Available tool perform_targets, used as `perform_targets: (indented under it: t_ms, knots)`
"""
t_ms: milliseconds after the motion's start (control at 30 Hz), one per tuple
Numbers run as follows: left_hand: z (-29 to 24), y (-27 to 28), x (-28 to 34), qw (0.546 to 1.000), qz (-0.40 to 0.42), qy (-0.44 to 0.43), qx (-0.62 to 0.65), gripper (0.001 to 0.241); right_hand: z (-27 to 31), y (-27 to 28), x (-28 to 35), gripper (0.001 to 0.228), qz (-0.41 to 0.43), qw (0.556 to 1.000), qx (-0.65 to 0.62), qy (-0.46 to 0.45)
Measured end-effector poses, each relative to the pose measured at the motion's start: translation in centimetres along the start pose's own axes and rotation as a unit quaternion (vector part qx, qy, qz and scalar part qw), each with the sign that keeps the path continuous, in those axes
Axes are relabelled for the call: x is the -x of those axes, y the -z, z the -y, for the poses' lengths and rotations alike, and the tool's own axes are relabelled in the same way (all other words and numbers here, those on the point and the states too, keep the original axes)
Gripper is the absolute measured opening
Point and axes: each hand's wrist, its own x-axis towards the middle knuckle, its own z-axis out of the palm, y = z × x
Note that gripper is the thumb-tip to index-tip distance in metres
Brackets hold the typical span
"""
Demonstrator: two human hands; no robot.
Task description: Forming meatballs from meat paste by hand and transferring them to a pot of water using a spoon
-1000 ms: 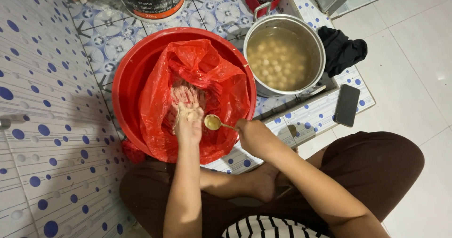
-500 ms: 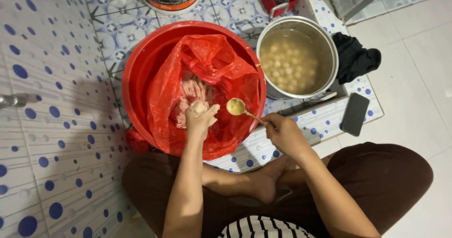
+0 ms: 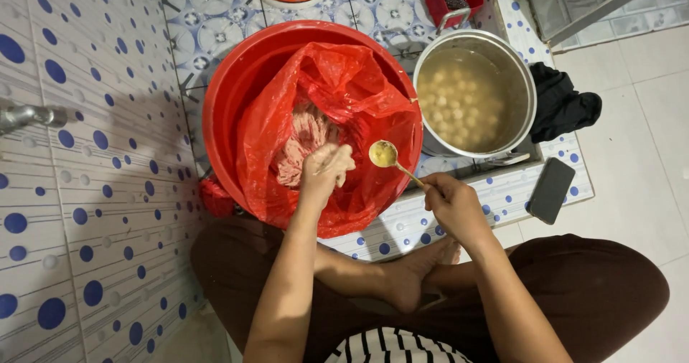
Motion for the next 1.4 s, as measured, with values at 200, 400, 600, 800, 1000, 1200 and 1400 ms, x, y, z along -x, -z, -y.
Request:
perform_targets:
  t_ms: [200,400,600,800,1000,1200,1400]
  knots:
    - [-0.3,-0.1,0.1,0.989,-0.025,0.082,-0.124,0.018,-0.2,-0.2,-0.2,0.022,0.001,1.0,0.01,0.02]
    - [2.2,1.0,-0.9,0.984,-0.052,0.04,-0.163,0.018,0.3,0.0,-0.1,0.023,0.003,1.0,-0.007,0.011]
    - [0.9,0.3,-0.6,0.971,-0.064,-0.077,-0.216,0.023,0.3,-0.1,-0.1,0.023,0.003,1.0,-0.009,0.009]
    - [4.0,1.5,-1.6,0.996,-0.052,-0.017,-0.068,0.028,0.7,0.0,0.0,0.023,-0.001,1.0,-0.004,0.014]
    - [-0.6,-0.7,-0.1,0.996,-0.004,-0.016,-0.092,0.01,0.5,0.0,0.0,0.022,0.002,1.0,-0.006,0.009]
    - [0.7,-0.3,-0.2,0.991,-0.018,-0.008,-0.136,0.026,0.7,0.0,0.1,0.023,0.006,1.0,0.002,0.027]
    - [0.6,0.3,-0.3,0.987,-0.057,-0.031,-0.144,0.018,0.7,-0.1,0.1,0.023,0.0,1.0,-0.01,0.012]
